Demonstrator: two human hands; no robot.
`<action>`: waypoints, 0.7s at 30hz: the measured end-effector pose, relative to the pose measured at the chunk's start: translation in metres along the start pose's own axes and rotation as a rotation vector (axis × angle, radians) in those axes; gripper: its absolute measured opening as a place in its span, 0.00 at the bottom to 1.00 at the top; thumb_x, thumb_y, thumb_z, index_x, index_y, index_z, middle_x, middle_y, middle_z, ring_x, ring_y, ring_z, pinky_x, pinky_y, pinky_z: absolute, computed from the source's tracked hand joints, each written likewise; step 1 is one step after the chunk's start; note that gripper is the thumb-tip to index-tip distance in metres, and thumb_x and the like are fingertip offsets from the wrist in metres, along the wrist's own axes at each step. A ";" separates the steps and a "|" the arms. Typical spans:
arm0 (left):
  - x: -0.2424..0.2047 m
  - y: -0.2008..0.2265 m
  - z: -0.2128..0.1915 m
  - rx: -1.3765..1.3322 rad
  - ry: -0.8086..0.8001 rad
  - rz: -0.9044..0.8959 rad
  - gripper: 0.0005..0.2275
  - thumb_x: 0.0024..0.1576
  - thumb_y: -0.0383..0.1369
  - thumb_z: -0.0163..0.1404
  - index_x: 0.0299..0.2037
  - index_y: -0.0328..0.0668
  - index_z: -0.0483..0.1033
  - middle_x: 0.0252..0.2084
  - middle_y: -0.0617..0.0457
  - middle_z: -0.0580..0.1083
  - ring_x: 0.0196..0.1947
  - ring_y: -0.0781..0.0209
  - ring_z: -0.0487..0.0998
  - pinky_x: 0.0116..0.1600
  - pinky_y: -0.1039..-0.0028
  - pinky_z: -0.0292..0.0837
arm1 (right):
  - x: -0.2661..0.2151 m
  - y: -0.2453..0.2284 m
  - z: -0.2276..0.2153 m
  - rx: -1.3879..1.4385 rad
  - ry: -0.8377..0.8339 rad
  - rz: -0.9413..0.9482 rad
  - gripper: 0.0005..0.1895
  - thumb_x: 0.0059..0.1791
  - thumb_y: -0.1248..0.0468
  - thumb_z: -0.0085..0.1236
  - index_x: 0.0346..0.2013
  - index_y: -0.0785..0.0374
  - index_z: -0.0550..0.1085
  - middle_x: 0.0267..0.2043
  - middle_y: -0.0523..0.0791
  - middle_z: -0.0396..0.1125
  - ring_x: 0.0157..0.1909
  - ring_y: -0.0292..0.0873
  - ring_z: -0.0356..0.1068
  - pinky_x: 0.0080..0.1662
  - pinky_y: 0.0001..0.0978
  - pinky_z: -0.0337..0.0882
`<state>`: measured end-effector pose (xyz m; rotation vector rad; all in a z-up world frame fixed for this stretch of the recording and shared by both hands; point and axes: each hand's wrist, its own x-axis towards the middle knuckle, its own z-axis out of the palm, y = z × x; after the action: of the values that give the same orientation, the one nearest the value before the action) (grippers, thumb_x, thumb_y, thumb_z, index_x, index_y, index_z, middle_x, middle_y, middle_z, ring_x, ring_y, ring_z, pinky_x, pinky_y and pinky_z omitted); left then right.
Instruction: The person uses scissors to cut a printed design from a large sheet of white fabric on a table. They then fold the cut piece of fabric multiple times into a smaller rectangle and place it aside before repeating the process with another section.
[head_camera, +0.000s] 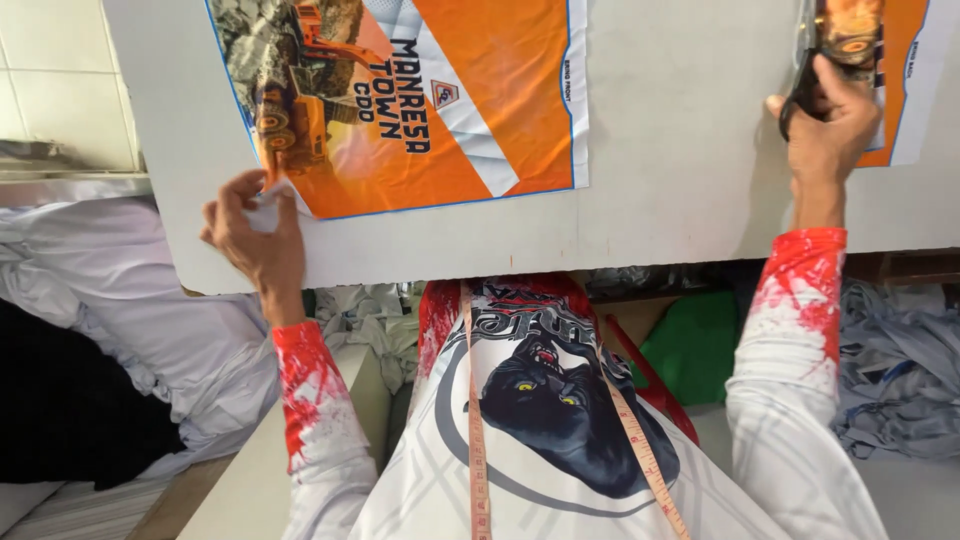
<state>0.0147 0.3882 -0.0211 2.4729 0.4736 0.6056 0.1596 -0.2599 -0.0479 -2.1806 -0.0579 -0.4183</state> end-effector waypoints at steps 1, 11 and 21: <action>-0.005 0.005 0.003 -0.014 -0.031 0.013 0.12 0.55 0.29 0.63 0.47 0.49 0.77 0.38 0.58 0.75 0.37 0.60 0.70 0.50 0.65 0.54 | 0.000 -0.004 -0.006 -0.069 -0.009 0.033 0.30 0.46 0.87 0.77 0.61 0.78 0.77 0.51 0.52 0.66 0.49 0.49 0.72 0.46 0.37 0.81; 0.007 0.111 -0.025 0.051 -0.748 -0.105 0.09 0.58 0.40 0.60 0.46 0.52 0.84 0.25 0.58 0.75 0.26 0.63 0.74 0.43 0.69 0.71 | -0.018 0.012 -0.021 -0.583 -0.085 -0.138 0.34 0.41 0.75 0.61 0.65 0.68 0.77 0.37 0.55 0.63 0.42 0.61 0.64 0.48 0.49 0.65; 0.061 0.179 0.115 -0.261 -0.665 0.790 0.12 0.57 0.33 0.62 0.50 0.46 0.81 0.65 0.47 0.72 0.66 0.43 0.68 0.64 0.48 0.63 | -0.037 -0.052 0.003 -0.877 0.165 0.061 0.32 0.39 0.74 0.53 0.59 0.55 0.77 0.65 0.54 0.46 0.69 0.65 0.47 0.60 0.74 0.55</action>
<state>0.1602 0.2253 0.0158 2.3530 -0.8119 0.0709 0.1152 -0.2223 -0.0213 -2.9786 0.3443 -0.6730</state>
